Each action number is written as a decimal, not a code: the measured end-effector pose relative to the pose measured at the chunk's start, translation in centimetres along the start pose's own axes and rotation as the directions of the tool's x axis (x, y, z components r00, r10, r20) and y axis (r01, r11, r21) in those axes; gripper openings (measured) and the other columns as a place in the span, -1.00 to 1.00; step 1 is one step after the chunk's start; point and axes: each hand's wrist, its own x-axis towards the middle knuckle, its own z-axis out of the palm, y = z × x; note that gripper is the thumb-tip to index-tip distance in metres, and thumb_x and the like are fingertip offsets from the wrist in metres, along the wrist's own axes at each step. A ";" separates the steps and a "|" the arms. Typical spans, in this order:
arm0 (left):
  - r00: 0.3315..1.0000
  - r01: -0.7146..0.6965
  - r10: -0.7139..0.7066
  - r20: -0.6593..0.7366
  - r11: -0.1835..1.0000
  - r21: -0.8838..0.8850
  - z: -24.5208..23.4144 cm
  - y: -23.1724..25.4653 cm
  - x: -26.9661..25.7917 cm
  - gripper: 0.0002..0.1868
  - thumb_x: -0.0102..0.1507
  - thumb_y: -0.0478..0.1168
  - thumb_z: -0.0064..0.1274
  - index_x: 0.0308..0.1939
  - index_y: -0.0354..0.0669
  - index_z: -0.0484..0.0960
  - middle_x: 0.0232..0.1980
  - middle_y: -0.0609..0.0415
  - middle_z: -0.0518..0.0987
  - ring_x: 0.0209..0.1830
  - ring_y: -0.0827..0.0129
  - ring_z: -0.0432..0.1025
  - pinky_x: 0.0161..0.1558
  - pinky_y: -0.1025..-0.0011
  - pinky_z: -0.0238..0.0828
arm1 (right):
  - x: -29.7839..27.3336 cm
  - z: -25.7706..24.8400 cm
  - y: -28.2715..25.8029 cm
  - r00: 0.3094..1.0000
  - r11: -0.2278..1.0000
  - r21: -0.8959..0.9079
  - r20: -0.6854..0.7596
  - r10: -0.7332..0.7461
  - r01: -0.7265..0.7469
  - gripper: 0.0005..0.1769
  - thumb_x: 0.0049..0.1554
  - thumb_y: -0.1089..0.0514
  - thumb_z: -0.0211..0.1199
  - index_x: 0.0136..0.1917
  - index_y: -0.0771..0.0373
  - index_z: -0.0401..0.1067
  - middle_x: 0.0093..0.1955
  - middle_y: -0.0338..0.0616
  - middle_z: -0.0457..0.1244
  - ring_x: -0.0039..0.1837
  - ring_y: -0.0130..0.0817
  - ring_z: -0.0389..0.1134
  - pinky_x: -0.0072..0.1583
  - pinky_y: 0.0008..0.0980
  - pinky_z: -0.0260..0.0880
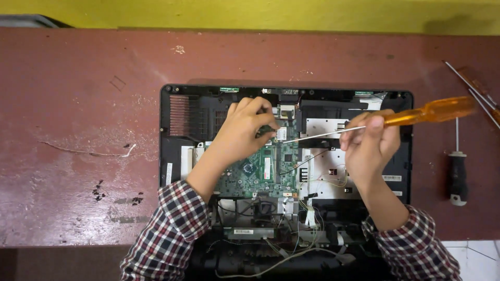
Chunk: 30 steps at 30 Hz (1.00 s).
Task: The person works on the internal components of an open electronic device, likely a printer, placed on a table. They connect wires to the circuit board and use a screwdriver to tighten screws on the board and other parts.
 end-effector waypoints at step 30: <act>1.000 -0.008 0.009 -0.027 0.999 0.050 0.6 -0.7 -0.3 -0.78 0.09 -0.10 0.35 -0.22 0.21 0.69 0.02 0.25 0.48 0.11 0.27 0.34 0.15 0.19 0.02 | 0.5 2.8 -2.5 0.857 0.864 -0.247 0.404 -0.321 0.439 -0.67 0.30 0.15 0.22 -0.29 0.28 0.39 -0.52 -0.16 0.27 -0.52 -0.26 0.29 -0.43 -0.52 0.25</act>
